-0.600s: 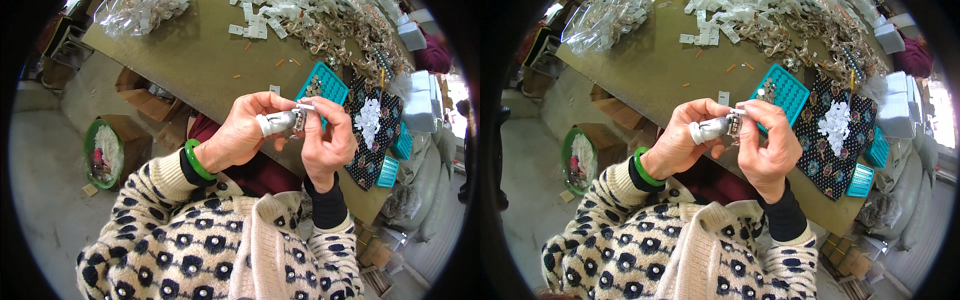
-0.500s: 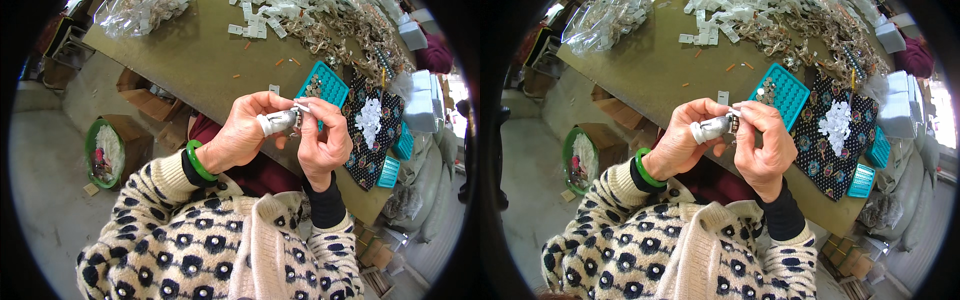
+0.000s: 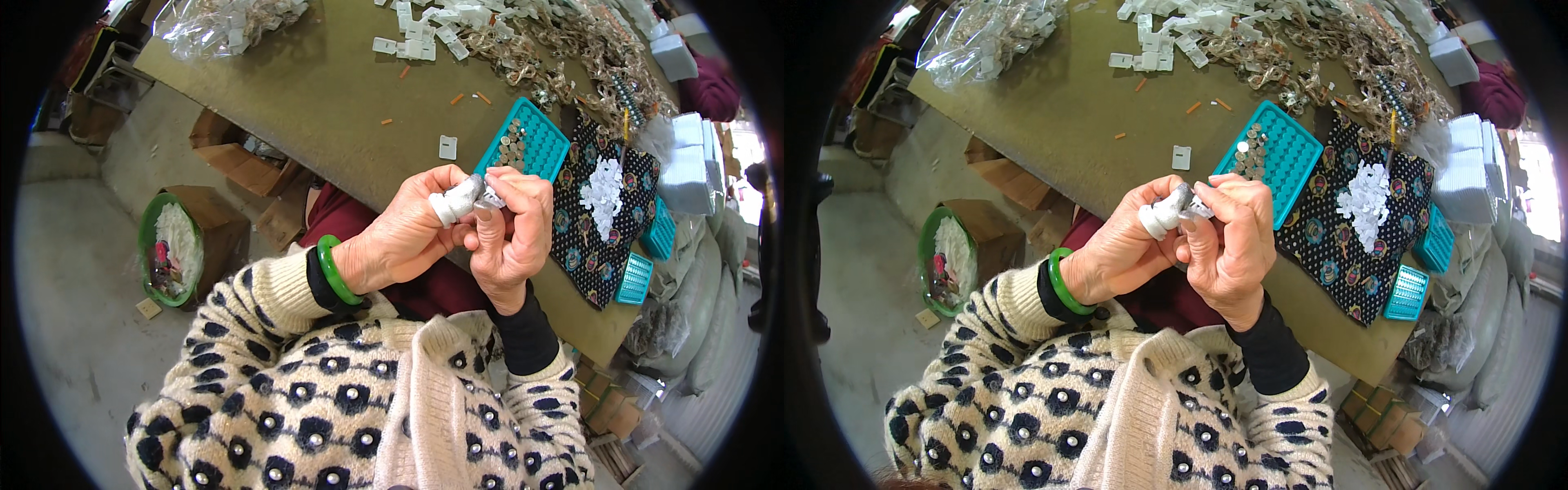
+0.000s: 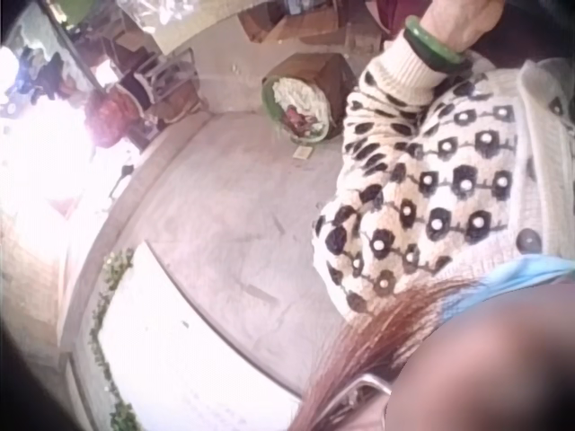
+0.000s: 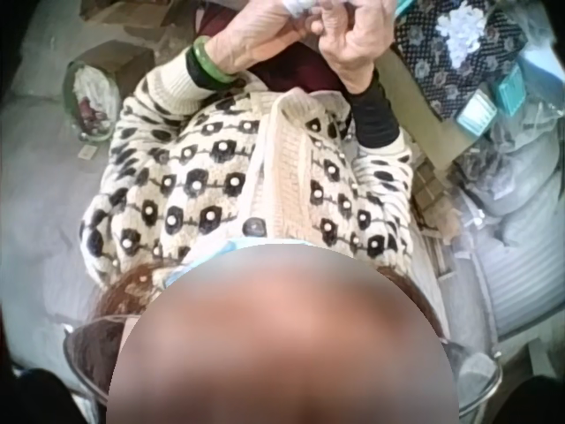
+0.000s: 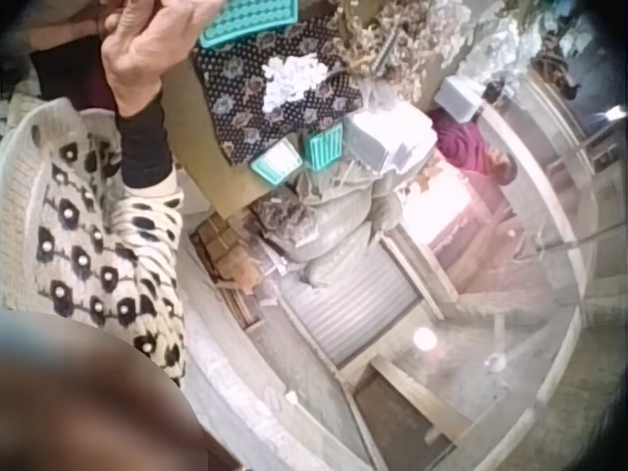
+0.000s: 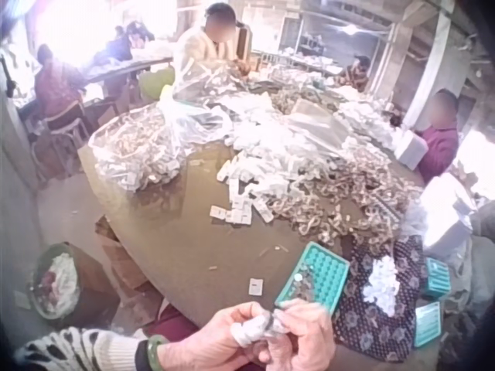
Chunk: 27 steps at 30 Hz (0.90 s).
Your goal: The person repeatedly picks small white plastic housings and metal pins from a table, inserts the pins into the housings, and places the assembled units on the table. The person also handles small orange cylindrical pieces and a blue tray of metal discs during the process.
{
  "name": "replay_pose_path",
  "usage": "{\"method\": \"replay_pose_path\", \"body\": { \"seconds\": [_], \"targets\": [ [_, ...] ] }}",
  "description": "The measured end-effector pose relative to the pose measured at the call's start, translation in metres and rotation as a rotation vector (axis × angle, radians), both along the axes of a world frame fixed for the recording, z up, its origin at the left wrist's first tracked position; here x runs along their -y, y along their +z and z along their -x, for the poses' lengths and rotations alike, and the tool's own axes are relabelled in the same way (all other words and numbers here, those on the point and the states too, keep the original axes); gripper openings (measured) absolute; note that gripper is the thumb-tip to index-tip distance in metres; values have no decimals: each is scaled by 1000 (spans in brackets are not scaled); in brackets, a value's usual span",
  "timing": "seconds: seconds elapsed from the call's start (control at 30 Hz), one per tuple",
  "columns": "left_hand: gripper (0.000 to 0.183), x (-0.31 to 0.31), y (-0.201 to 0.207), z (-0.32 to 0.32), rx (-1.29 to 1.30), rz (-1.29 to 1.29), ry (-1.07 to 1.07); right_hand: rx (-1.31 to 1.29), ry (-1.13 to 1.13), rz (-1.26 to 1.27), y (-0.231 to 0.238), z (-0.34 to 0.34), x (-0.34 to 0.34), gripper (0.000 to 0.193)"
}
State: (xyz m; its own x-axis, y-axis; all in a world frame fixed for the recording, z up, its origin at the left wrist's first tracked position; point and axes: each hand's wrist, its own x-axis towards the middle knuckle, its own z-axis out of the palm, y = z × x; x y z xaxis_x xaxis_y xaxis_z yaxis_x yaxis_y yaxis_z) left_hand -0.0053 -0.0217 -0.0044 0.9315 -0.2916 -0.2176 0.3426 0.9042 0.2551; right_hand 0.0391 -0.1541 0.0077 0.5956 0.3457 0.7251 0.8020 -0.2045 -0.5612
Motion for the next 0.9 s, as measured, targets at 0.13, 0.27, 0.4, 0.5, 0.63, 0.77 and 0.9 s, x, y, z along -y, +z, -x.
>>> {"method": "replay_pose_path", "body": {
  "seconds": [0.13,0.27,0.4,0.5,0.63,0.77,0.9],
  "targets": [
    [13,-1,0,3,-25,21,-26,58,-43,28,0,4,-3,21],
    [13,-4,-2,4,-12,40,-22,77,-83,26,4,9,-9,20],
    [21,-18,-1,4,87,-34,-22,-46,-3,195,11,11,1,25],
    [27,-28,-1,3,158,-120,8,-108,-75,296,19,10,33,24],
    [31,-33,-4,0,224,-82,29,10,-526,426,14,-23,87,16],
    [30,-32,-7,1,215,-109,14,34,-627,786,-2,-45,123,23],
    [30,-34,-10,0,215,-124,5,-371,-486,394,4,-35,143,22]
  ]
}}
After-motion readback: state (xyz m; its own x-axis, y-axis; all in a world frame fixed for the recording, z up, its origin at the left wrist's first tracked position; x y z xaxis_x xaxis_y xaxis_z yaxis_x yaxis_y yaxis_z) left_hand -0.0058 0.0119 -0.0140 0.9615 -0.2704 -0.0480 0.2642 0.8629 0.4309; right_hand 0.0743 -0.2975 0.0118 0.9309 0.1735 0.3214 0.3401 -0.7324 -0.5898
